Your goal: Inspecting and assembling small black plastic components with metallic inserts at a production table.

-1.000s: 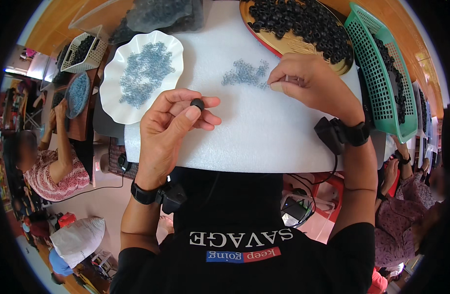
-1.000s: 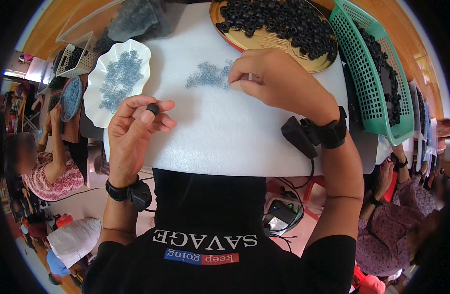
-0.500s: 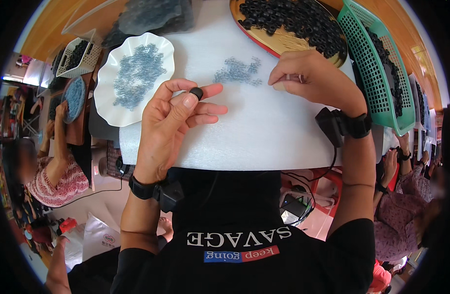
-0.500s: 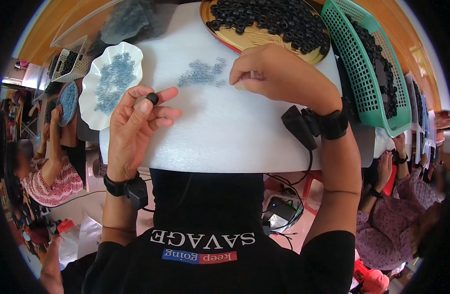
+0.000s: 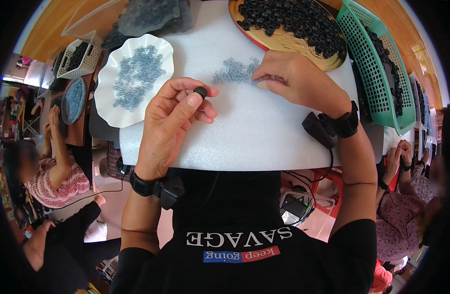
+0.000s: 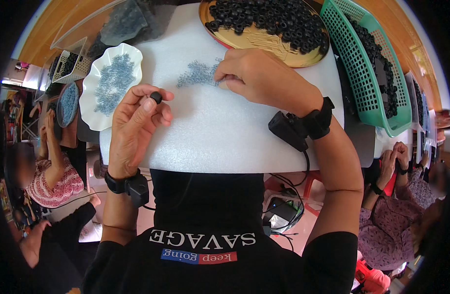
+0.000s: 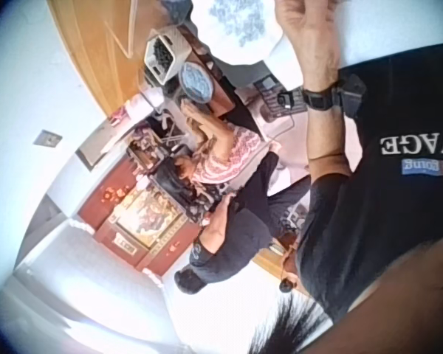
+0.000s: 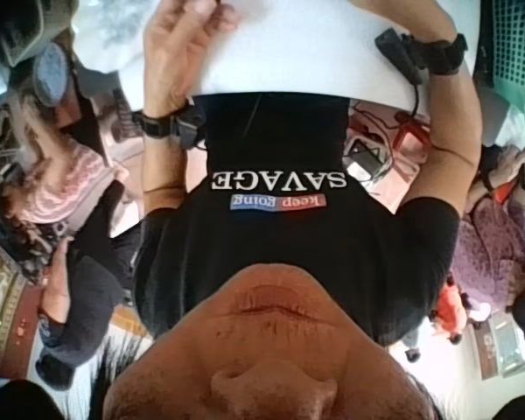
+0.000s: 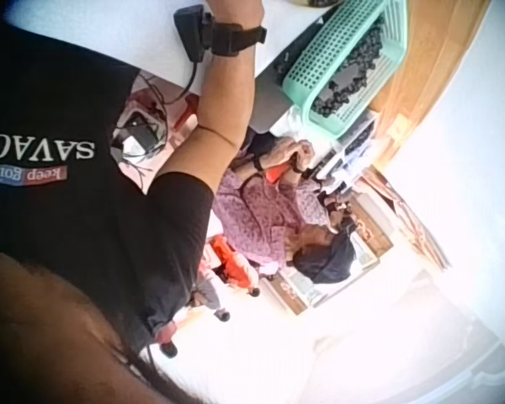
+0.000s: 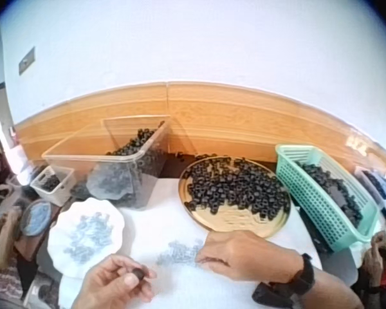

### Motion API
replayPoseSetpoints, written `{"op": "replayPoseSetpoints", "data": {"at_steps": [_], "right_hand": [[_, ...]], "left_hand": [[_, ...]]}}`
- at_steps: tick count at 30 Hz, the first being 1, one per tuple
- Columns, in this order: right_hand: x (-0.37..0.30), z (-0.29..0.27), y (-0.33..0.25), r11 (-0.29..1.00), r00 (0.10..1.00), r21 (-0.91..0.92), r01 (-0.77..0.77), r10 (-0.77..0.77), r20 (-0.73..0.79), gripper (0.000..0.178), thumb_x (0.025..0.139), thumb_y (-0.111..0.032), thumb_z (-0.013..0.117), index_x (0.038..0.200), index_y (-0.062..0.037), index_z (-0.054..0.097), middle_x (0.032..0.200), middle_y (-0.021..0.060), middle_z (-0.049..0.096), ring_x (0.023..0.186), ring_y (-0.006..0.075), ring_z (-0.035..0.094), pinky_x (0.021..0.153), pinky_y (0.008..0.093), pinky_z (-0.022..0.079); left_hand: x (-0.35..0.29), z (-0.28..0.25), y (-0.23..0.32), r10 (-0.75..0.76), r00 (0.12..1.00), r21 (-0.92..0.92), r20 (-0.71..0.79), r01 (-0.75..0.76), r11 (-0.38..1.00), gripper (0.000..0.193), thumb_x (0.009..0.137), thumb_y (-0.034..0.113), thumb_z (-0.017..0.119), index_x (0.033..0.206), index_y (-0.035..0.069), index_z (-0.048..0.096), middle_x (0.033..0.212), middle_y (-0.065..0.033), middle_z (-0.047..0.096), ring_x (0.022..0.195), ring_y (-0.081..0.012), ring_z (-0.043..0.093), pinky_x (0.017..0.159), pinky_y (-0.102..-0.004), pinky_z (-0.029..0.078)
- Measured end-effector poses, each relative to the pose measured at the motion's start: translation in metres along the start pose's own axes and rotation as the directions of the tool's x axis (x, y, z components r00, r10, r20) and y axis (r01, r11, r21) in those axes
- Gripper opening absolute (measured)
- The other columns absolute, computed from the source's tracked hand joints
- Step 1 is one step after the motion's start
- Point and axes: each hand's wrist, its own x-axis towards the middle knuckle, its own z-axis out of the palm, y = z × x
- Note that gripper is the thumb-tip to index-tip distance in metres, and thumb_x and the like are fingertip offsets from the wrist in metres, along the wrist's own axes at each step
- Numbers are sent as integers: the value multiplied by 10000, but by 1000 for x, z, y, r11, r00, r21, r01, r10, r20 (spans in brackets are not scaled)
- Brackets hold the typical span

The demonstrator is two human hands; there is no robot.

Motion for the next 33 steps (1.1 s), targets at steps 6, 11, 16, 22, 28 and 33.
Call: {"op": "replayPoseSetpoints", "data": {"at_steps": [6,11,16,22,28,33], "right_hand": [[-1,-5,-2,999,999,-12,-31,31,31,117,771,-40,664,879,-9,631,781,68,588,624,170,526,580,286,434],[3,-12,-7,998,997,11,-59,58,45,136,743,-28,686,861,-24,618,743,47,562,573,137,477,541,255,399],[3,-16,-11,958,974,177,-226,219,62,96,791,-52,670,868,-17,623,643,29,560,533,103,477,520,236,395],[1,-14,-4,952,973,210,-224,232,-15,126,824,-54,633,935,-1,660,614,12,529,534,77,444,509,235,380],[0,-15,-3,962,973,152,-228,232,-4,143,803,-32,615,933,-18,673,656,53,560,568,130,512,539,252,413],[2,-6,-3,996,998,57,62,-60,-29,166,772,-6,636,927,-35,683,799,73,591,656,206,580,595,292,451]], "left_hand": [[0,2,1,-8,1000,8,-25,8,1000,198,942,84,562,1118,-7,549,1003,-142,636,773,-140,616,713,-269,513],[1,8,4,-13,998,35,-55,14,999,244,945,89,559,1173,0,549,993,-117,630,759,-119,600,697,-252,496],[6,12,1,25,1000,132,-10,-23,991,274,955,121,552,1208,16,572,968,-79,619,742,-93,569,688,-232,477],[11,20,2,11,1000,210,7,-12,978,274,950,116,558,1202,12,587,966,-74,624,735,-86,562,696,-223,475],[14,19,-3,-1,1000,186,-11,3,983,248,942,76,554,1169,-23,575,1021,-144,645,747,-120,588,698,-237,484],[15,16,-5,14,999,110,-36,-10,994,215,926,67,583,1124,-14,597,980,-94,658,747,-105,603,697,-227,500]]}}
